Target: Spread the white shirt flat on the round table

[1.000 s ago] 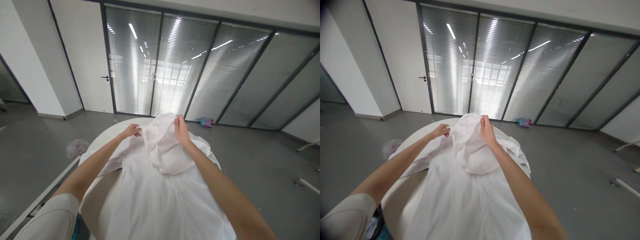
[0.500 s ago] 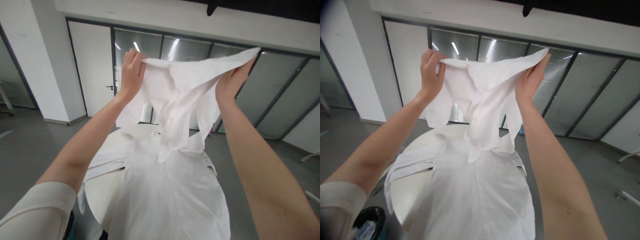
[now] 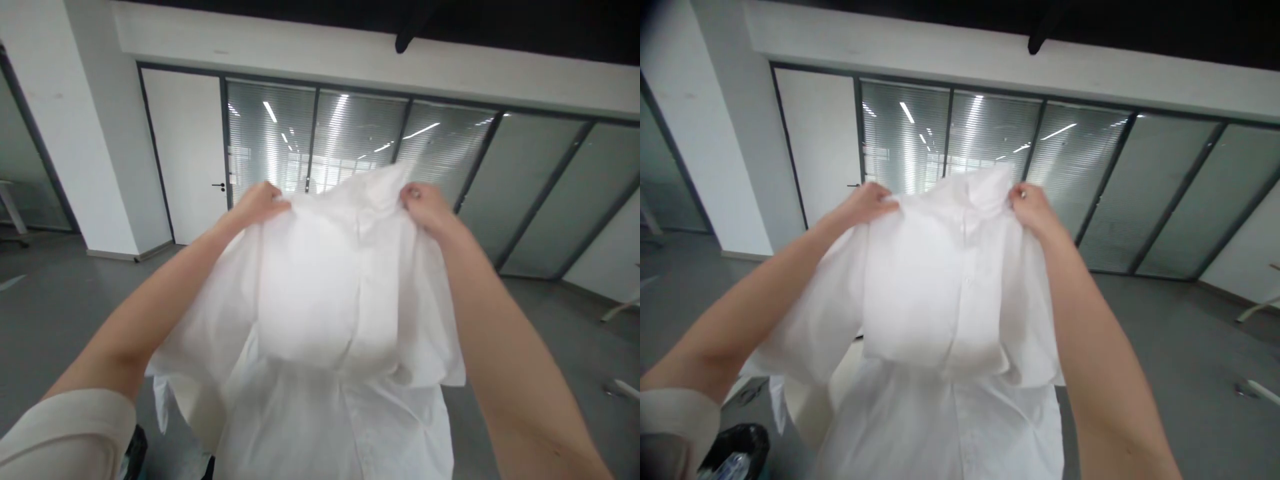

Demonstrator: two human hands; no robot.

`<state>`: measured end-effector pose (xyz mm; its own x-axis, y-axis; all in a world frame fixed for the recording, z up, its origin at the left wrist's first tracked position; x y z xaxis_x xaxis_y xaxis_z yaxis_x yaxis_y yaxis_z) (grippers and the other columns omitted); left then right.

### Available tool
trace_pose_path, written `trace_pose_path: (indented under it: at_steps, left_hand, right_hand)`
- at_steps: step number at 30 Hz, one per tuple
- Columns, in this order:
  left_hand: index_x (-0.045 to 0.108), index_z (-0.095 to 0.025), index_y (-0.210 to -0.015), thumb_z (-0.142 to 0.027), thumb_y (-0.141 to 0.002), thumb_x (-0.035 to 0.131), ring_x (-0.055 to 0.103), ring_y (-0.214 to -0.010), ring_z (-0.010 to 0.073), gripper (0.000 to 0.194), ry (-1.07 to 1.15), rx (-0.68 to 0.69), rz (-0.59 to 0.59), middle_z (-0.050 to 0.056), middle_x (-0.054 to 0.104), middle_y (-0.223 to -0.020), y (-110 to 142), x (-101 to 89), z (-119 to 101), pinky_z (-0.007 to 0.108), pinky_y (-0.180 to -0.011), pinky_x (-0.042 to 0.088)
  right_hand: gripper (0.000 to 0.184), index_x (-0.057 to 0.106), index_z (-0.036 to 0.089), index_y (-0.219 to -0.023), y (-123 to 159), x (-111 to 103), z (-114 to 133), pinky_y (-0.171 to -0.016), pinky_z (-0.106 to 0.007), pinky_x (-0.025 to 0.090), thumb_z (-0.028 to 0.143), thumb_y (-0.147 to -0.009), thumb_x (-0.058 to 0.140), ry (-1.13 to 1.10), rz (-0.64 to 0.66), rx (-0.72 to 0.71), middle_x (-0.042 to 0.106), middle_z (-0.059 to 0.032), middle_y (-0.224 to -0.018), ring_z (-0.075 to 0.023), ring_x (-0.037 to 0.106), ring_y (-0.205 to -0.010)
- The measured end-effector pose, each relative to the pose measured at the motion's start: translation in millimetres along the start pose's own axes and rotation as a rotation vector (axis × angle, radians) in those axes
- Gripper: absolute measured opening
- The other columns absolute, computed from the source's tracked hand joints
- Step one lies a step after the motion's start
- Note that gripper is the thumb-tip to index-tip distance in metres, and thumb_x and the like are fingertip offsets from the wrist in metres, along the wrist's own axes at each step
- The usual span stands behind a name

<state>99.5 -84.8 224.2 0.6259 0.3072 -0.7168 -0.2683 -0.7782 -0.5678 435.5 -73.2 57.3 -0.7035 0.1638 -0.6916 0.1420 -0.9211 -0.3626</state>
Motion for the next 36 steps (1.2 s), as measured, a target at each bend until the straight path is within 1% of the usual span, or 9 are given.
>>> trace_pose_path:
  at_steps: [5, 9, 12, 15, 19, 24, 28, 32, 36]
  left_hand:
    - [0.048, -0.017, -0.04, -0.025, -0.061, 0.072, 0.044, -0.048, 0.0122, 0.032, 0.034, -0.096, 0.528, -0.003, 0.042, -0.042, 58, 151.7, 100, 0.024, -0.047, 0.031]
    - [0.056, -0.016, -0.045, -0.03, -0.06, 0.072, 0.044, -0.047, 0.0113, 0.027, 0.02, -0.15, 0.725, -0.004, 0.043, -0.041, 90, 221.0, 145, 0.022, -0.047, 0.033]
    - [0.068, -0.016, -0.066, -0.035, -0.06, 0.075, 0.053, -0.059, 0.0147, 0.021, 0.015, -0.158, 0.703, -0.001, 0.058, -0.056, 79, 246.1, 158, 0.024, -0.057, 0.04]
    - [0.071, -0.017, -0.092, -0.045, -0.06, 0.078, 0.059, -0.078, 0.0194, 0.043, 0.041, -0.133, 0.633, 0.004, 0.067, -0.082, 61, 269.6, 157, 0.026, -0.069, 0.044]
    - [0.068, -0.015, -0.079, -0.051, -0.075, 0.066, 0.06, -0.073, 0.0191, 0.036, 0.099, -0.105, 0.63, 0.003, 0.065, -0.075, 55, 300.9, 144, 0.027, -0.066, 0.046]
    - [0.06, -0.016, -0.101, -0.041, -0.099, 0.032, 0.062, -0.075, 0.0182, 0.038, 0.104, -0.101, 0.446, 0.005, 0.067, -0.082, 34, 302.8, 140, 0.028, -0.07, 0.047]
    - [0.054, -0.019, -0.115, -0.046, -0.101, 0.028, 0.064, -0.091, 0.0258, 0.04, -0.015, -0.171, 0.296, 0.01, 0.068, -0.095, -2, 305.2, 150, 0.035, -0.078, 0.046]
    - [0.055, -0.022, -0.114, -0.042, -0.1, 0.032, 0.066, -0.096, 0.0287, 0.033, -0.123, -0.252, 0.288, 0.013, 0.07, -0.098, -21, 336.1, 167, 0.037, -0.079, 0.046]
    - [0.054, -0.021, -0.115, -0.042, -0.101, 0.033, 0.067, -0.095, 0.0291, 0.033, -0.179, -0.287, 0.328, 0.015, 0.07, -0.099, -13, 367.7, 183, 0.037, -0.077, 0.047]
  right_hand:
    - [0.018, 0.065, 0.019, -0.082, 4, 66, -49, -0.084, -0.032, 0.047, 0.034, -0.089, 0.059, 0.12, 0.109, 0.197, 0.071, -0.0106, -0.093, -0.0234, 0.063, -0.096]
    - [0.017, 0.06, 0.016, -0.071, 2, 99, -93, -0.073, -0.028, 0.045, 0.026, -0.086, 0.059, 0.165, 0.191, 0.324, 0.068, -0.008, -0.076, -0.0204, 0.062, -0.078]
    - [0.022, 0.061, 0.016, -0.076, 0, 110, -114, -0.066, -0.025, 0.043, 0.034, -0.087, 0.058, 0.144, 0.239, 0.345, 0.066, -0.0047, -0.072, -0.0182, 0.059, -0.072]
    - [0.022, 0.061, 0.016, -0.084, -5, 113, -122, -0.07, -0.026, 0.043, 0.036, -0.089, 0.054, 0.124, 0.234, 0.312, 0.067, -0.005, -0.081, -0.0184, 0.059, -0.076]
    - [0.017, 0.057, 0.018, -0.099, -7, 114, -121, -0.083, -0.03, 0.044, 0.03, -0.093, 0.047, 0.133, 0.157, 0.27, 0.067, -0.0082, -0.099, -0.0211, 0.061, -0.091]
    - [0.026, 0.049, 0.021, -0.114, -29, 96, -113, -0.089, -0.032, 0.044, 0.035, -0.099, 0.033, 0.191, 0.018, 0.243, 0.065, -0.0096, -0.113, -0.0231, 0.061, -0.103]
    - [0.032, 0.047, 0.023, -0.121, -73, 85, -110, -0.088, -0.035, 0.045, 0.038, -0.101, 0.027, 0.299, -0.047, 0.282, 0.066, -0.0099, -0.113, -0.0264, 0.061, -0.106]
    - [0.037, 0.044, 0.022, -0.13, -99, 104, -124, -0.087, -0.041, 0.045, 0.038, -0.102, 0.024, 0.385, -0.005, 0.399, 0.065, -0.0143, -0.117, -0.0305, 0.062, -0.108]
    - [0.037, 0.045, 0.023, -0.132, -95, 135, -142, -0.087, -0.041, 0.045, 0.039, -0.102, 0.028, 0.463, 0.072, 0.503, 0.068, -0.0149, -0.112, -0.0288, 0.064, -0.106]
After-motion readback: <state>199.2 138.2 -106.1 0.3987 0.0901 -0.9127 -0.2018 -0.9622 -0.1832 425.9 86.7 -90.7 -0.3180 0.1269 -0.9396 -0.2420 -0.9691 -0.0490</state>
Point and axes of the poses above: each hand's wrist, its own y-axis away from the middle knuckle, its own x-axis out of the palm, z = x × y, the point moved 4 cm from there along -y, towards the middle knuckle
